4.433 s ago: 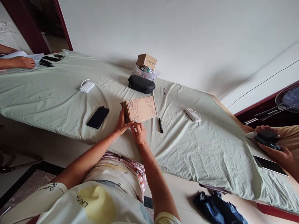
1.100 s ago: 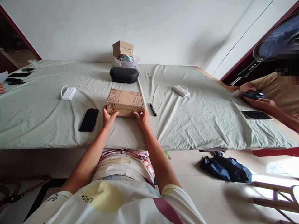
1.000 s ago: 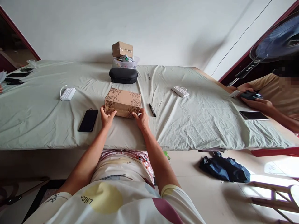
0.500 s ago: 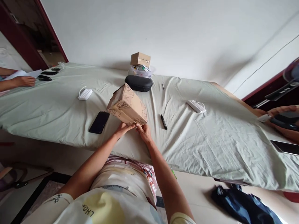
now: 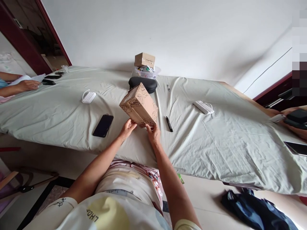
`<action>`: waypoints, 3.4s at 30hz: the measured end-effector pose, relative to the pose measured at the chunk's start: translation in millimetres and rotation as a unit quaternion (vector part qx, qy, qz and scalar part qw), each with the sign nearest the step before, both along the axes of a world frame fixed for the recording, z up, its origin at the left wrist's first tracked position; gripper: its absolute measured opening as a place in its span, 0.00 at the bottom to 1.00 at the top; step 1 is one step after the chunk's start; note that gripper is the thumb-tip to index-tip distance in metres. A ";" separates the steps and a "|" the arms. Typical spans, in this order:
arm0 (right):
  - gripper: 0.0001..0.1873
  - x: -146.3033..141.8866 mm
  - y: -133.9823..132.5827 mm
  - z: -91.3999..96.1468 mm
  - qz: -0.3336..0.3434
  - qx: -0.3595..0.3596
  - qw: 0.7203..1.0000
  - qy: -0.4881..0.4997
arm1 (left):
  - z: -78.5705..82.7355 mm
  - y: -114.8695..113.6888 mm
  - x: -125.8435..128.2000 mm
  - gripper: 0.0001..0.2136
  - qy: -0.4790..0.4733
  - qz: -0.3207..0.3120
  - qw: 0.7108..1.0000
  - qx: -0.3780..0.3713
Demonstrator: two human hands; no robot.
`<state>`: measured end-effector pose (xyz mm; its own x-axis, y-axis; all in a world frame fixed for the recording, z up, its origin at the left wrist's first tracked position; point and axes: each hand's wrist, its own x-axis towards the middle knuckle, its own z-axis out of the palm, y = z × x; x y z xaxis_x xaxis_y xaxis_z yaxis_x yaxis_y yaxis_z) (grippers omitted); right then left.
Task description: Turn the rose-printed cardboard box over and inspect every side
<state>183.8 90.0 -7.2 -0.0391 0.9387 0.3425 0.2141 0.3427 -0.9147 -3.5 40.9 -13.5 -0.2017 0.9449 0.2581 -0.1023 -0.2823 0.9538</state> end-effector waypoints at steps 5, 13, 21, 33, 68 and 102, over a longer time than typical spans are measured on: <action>0.35 -1.2 -7.7 4.4 0.032 -0.008 0.999 -0.005 | -2.0 2.3 -4.3 0.24 -0.012 0.053 0.999 -0.001; 0.35 -6.5 -13.3 19.3 0.116 -0.097 0.980 0.126 | 2.0 -5.0 -1.2 0.20 0.099 0.064 0.993 0.024; 0.33 -6.9 -13.6 21.1 0.238 -0.216 0.925 0.201 | 14.2 -11.6 6.8 0.58 -0.035 -0.005 0.999 0.038; 0.35 -11.2 -21.9 25.4 0.305 -0.158 0.936 0.072 | 12.7 -9.7 1.8 0.47 -0.049 -0.029 0.998 0.014; 0.31 -3.9 -11.8 18.0 0.085 -0.042 0.995 -0.002 | 7.1 -5.7 -5.8 0.43 0.024 0.067 0.995 0.067; 0.29 20.1 7.3 9.8 -0.095 0.032 0.992 0.079 | 8.4 -11.6 -22.6 0.25 0.258 0.236 0.925 0.148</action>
